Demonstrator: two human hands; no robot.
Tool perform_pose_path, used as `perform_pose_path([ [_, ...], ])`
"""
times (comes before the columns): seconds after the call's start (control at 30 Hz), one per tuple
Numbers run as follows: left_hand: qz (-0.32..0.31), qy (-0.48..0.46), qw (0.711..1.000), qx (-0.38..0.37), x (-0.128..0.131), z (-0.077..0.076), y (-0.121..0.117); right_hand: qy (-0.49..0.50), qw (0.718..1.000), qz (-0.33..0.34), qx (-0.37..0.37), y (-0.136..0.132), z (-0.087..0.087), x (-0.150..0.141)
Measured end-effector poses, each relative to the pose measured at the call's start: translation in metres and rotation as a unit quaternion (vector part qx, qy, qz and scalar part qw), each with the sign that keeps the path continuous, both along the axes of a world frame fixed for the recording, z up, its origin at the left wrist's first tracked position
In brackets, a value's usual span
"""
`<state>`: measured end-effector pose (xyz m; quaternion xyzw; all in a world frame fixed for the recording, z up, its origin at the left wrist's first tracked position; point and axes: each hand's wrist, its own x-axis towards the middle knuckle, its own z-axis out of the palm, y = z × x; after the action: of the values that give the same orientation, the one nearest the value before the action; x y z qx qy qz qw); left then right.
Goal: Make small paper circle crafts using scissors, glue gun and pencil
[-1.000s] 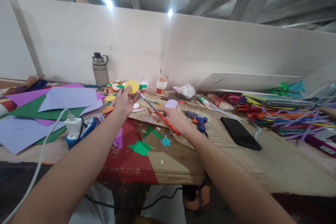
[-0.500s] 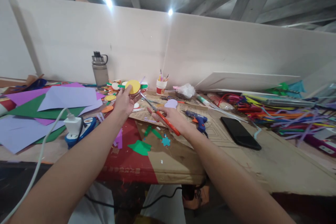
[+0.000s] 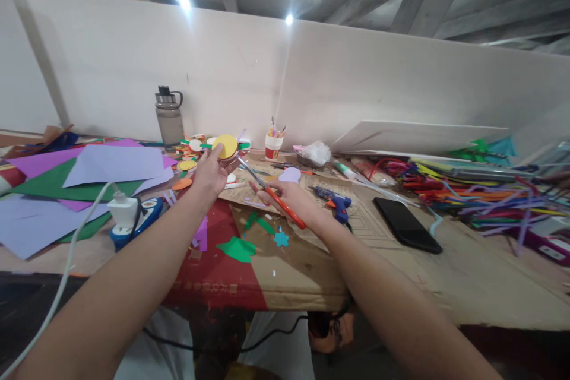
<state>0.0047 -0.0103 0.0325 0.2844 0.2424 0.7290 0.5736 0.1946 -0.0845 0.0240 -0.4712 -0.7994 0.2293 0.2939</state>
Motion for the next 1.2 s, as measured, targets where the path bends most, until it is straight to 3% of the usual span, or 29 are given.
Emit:
perform_pose_path([
  [0.7, -0.017, 0.003, 1.0, -0.017, -0.0025, -0.0013, 0.0017, -0.005, 1.0, 0.005, 0.024, 0.0013, 0.0011, 0.0017],
  [0.87, 0.01, 0.004, 0.999, -0.047, -0.0063, -0.0015, 0.0039, 0.004, 1.0, 0.01, 0.014, -0.0007, 0.0011, 0.0039],
  [1.2, 0.002, -0.067, 0.998, -0.013, -0.0088, 0.0045, 0.0051, 0.024, 1.0, -0.016, 0.008, -0.0011, 0.0005, 0.0016],
])
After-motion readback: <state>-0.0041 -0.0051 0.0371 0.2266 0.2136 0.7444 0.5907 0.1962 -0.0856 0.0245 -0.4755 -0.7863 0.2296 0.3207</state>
